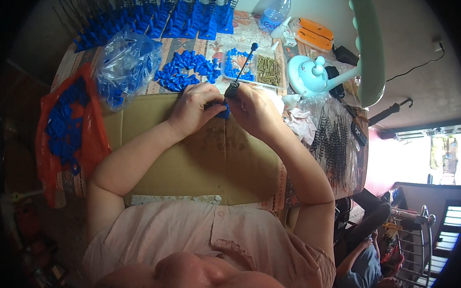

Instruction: The person assembles small electronic components by inserting wires through springs and attaching them to blue plastic housings, using pliers and a screwdriver.

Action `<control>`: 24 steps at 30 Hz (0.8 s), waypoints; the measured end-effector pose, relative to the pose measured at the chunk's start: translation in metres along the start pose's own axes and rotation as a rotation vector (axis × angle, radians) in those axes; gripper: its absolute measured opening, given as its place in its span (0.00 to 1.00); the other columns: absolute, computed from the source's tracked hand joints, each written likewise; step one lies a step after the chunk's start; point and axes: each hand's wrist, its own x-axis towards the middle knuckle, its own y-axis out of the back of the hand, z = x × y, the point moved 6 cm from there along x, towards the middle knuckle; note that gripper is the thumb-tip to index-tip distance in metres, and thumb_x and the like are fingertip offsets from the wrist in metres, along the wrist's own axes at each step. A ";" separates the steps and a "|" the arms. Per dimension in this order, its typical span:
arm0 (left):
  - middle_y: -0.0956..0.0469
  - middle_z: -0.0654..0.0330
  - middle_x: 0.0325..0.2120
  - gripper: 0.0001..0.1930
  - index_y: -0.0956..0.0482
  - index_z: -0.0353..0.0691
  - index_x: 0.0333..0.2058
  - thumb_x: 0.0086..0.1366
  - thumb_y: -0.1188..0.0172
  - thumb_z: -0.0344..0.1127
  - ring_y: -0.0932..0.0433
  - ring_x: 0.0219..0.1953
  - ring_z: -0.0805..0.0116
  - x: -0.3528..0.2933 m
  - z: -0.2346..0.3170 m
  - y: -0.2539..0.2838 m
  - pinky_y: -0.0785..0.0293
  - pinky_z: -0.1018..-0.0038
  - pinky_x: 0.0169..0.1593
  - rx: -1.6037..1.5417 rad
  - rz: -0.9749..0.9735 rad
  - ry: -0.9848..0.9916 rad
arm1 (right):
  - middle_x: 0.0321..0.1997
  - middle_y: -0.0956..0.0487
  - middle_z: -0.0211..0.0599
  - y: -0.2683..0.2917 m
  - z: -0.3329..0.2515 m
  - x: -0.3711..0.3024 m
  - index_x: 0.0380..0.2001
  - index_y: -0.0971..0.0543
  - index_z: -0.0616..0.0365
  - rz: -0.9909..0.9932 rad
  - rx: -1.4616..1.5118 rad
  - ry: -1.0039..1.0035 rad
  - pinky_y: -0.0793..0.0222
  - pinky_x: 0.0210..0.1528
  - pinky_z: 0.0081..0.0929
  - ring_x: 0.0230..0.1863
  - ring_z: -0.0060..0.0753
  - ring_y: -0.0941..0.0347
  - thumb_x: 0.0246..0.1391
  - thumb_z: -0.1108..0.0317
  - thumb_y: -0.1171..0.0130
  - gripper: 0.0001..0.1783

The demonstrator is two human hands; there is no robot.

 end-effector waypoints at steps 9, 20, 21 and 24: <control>0.23 0.59 0.30 0.07 0.21 0.38 0.30 0.53 0.33 0.30 0.24 0.36 0.57 0.023 0.006 0.027 0.30 0.65 0.42 -0.011 0.050 -0.074 | 0.24 0.24 0.47 0.017 -0.017 0.027 0.28 0.26 0.59 0.075 0.027 0.101 0.30 0.29 0.40 0.27 0.55 0.25 0.51 0.70 0.40 0.06; 0.19 0.56 0.31 0.12 0.18 0.36 0.34 0.54 0.31 0.36 0.22 0.26 0.66 0.079 -0.084 0.081 0.26 0.71 0.34 0.248 0.187 0.199 | 0.29 0.21 0.53 -0.011 0.011 0.157 0.35 0.21 0.60 0.124 0.082 0.184 0.26 0.37 0.39 0.35 0.56 0.23 0.52 0.64 0.44 0.12; 0.19 0.57 0.32 0.09 0.17 0.40 0.32 0.53 0.32 0.36 0.20 0.33 0.59 0.081 -0.094 0.083 0.25 0.67 0.38 0.220 0.190 0.294 | 0.30 0.21 0.53 -0.016 0.014 0.165 0.36 0.20 0.60 0.135 0.074 0.197 0.26 0.38 0.40 0.36 0.56 0.23 0.52 0.64 0.44 0.12; 0.19 0.56 0.33 0.10 0.17 0.40 0.32 0.53 0.32 0.37 0.19 0.34 0.58 0.083 -0.111 0.087 0.25 0.66 0.39 0.236 0.253 0.314 | 0.32 0.20 0.54 -0.029 0.022 0.187 0.36 0.20 0.59 0.121 0.071 0.202 0.27 0.41 0.42 0.38 0.57 0.24 0.52 0.63 0.44 0.12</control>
